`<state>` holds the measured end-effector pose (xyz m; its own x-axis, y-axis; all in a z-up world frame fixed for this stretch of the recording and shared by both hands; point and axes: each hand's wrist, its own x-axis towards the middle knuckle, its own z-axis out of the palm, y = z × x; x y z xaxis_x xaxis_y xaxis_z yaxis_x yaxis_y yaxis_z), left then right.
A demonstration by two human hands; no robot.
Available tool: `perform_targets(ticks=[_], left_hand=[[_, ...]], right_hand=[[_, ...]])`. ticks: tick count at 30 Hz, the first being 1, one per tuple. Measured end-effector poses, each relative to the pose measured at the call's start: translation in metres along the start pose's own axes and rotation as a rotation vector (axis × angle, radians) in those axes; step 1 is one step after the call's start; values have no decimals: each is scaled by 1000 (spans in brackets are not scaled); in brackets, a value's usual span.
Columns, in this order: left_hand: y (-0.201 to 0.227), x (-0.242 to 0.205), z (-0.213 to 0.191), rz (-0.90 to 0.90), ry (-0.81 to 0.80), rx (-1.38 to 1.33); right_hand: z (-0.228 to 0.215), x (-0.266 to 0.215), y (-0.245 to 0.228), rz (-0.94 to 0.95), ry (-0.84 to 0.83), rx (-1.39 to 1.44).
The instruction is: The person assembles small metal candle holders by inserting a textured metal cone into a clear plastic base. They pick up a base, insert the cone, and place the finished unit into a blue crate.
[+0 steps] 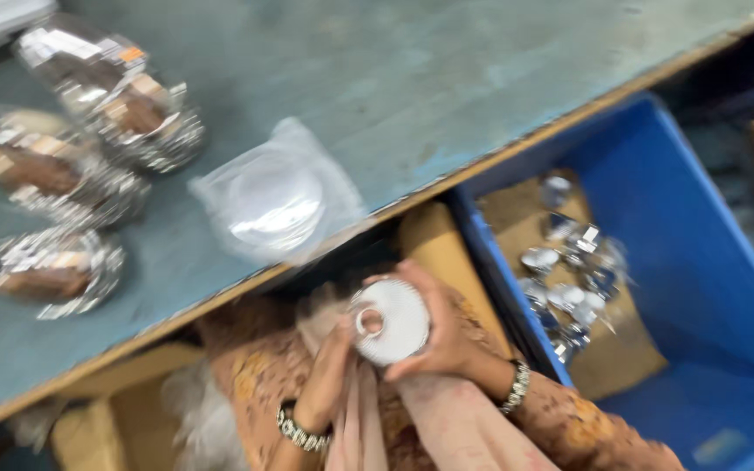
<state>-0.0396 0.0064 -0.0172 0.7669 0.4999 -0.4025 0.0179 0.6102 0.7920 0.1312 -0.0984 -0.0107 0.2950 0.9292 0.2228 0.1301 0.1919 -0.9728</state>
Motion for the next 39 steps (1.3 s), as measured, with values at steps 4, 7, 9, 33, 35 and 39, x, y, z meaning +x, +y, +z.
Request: perform_targets(ticks=[4, 7, 9, 33, 35, 39], left_hand=[[60, 0, -13, 249, 84, 554], [101, -1, -11, 532, 286, 813], [123, 9, -13, 699, 412, 1050], [151, 81, -30, 802, 497, 1404], [157, 78, -31, 774, 482, 1346], [165, 62, -37, 980, 563, 1240]], right_hand=[[-7, 2, 13, 73, 197, 487], [-22, 16, 14, 74, 240, 690], [-29, 21, 12, 117, 176, 820], [-14, -8, 51, 358, 25, 1008], [-15, -13, 62, 338, 22, 1070], [-22, -25, 75, 429, 144, 1031]])
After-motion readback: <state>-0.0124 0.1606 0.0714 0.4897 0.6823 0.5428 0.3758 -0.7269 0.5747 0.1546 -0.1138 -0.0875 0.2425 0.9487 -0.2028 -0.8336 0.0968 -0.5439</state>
